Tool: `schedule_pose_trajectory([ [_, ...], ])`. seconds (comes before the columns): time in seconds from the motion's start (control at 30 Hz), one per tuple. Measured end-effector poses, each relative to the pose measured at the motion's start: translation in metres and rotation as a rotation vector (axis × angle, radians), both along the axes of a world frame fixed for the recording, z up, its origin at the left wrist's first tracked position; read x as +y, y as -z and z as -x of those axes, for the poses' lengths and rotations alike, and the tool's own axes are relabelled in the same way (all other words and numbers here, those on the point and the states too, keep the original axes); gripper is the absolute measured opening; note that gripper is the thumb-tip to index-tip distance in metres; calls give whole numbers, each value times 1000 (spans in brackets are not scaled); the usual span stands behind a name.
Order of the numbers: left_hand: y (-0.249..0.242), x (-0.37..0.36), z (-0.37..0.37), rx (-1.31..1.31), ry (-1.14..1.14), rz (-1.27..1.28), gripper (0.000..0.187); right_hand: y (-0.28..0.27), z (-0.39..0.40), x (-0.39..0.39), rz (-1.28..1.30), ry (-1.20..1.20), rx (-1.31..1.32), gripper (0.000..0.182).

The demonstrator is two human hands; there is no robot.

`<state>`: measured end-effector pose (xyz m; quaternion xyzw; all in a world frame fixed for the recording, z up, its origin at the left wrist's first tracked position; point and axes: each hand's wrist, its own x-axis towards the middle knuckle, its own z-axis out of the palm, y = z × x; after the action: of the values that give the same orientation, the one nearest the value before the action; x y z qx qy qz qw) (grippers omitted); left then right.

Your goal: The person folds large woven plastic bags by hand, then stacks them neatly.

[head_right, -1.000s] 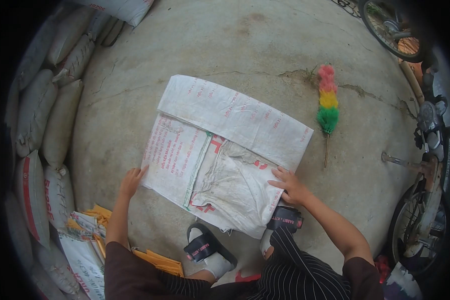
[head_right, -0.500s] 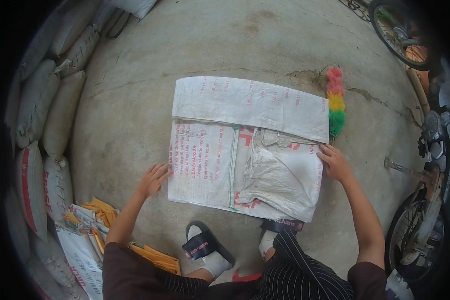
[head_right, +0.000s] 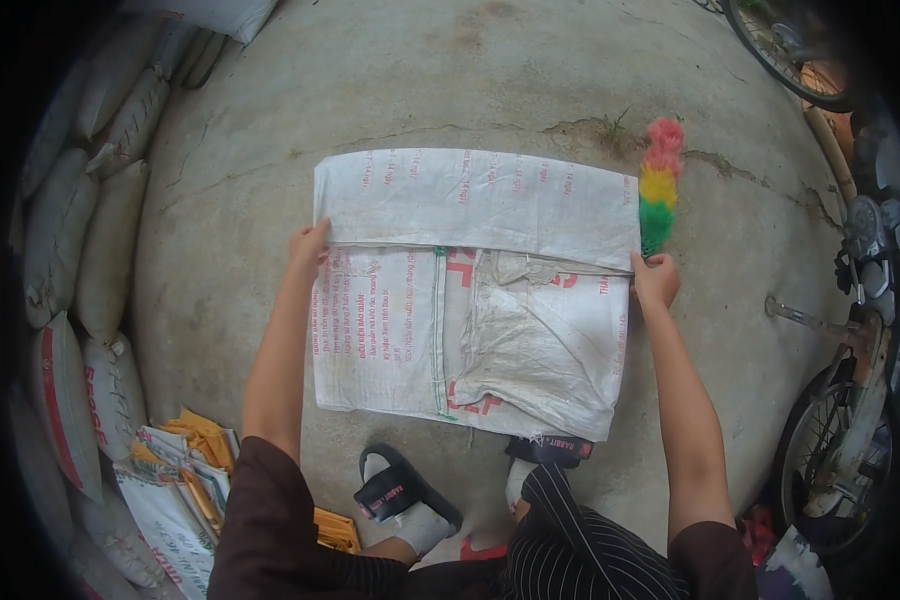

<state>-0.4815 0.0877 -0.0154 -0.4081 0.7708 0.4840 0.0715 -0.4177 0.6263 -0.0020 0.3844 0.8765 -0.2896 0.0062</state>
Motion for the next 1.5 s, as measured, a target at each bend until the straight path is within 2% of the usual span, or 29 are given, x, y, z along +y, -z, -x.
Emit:
schedule_pose_trajectory([
  [0.03, 2, -1, -1, 23, -7, -74, 45, 9, -6, 6, -263, -137, 188, 40],
  [0.1, 0, 1, -3, 45, -16, -151, 44, 8, -6, 9, -188, -215, 112, 41],
  [0.17, -13, 5, -1, 77, -209, -397, 40, -8, 1, 1, -117, -291, 44, 41],
  [0.23, 2, -10, -2, 87, -170, -456, 39, -19, 10, -5, 407, 16, -225, 40],
  [0.27, 12, -19, -2, 98, -137, -510, 39, -24, 11, -7, 407, 15, -225, 40],
  [0.33, 13, -21, -3, 118, -176, -555, 32, -29, 11, -11, 786, 86, -293, 38],
  [0.37, 14, -23, -4, 136, -216, -604, 25, -25, 8, -8, 787, 86, -295, 38],
  [0.5, 16, -35, -13, 170, -182, -674, 29, -8, -10, 7, 936, 137, -238, 35],
  [0.57, 44, -64, -12, 180, -24, -838, 40, -5, -15, 15, 963, 117, -217, 35],
  [0.6, 37, -57, -13, 177, -20, -837, 40, 0, -19, 22, 1004, 51, -193, 35],
  [0.67, 16, -39, -22, 252, -193, -834, 32, 9, -28, 27, 1046, -16, -168, 35],
  [0.77, 41, -53, -38, 311, -112, -747, 31, 3, -41, 22, 985, -124, -154, 34],
  [0.83, 45, -55, -49, 286, -75, -692, 29, -18, -41, 6, 487, -296, -313, 36],
  [0.9, 40, -50, -52, 254, -33, -637, 28, -17, -41, 13, 476, -316, -287, 39],
  [0.97, 22, -39, -51, 246, 65, -497, 22, -28, -29, 18, 655, -381, -213, 46],
  [1.03, 30, -48, -50, 219, 85, -486, 21, -48, -3, 15, 871, -208, -81, 54],
  [1.1, 37, -57, -48, 195, 111, -479, 20, -46, 39, 29, 1094, -52, 39, 60],
  [1.17, 39, -59, -50, 170, 121, -523, 22, -50, 75, 39, 1273, -67, -82, 56],
  [1.2, 36, -58, -50, 167, 133, -528, 22, -47, 87, 38, 1269, -56, -74, 56],
  [1.27, 26, -58, -48, 74, 266, -386, 24, -34, 104, 24, 917, -110, -92, 53],
  [1.3, 24, -61, -45, 73, 269, -388, 24, -28, 107, 23, 915, -107, -91, 53],
  [1.37, 21, -69, -38, 70, 179, -421, 34, -15, 114, 17, 579, -56, -46, 41],
  [1.4, 9, -69, -29, 89, 114, -518, 44, -11, 110, 18, 580, -58, -47, 41],
  [1.43, -5, -68, -15, 108, 52, -613, 56, -9, 99, 21, 556, -188, -17, 36],
  [1.47, -11, -71, 2, 102, 98, -570, 68, -8, 88, 22, 530, -316, 14, 32],
  [1.5, -16, -73, 20, 96, 142, -528, 80, -9, 78, 21, 529, -315, 13, 32],
])
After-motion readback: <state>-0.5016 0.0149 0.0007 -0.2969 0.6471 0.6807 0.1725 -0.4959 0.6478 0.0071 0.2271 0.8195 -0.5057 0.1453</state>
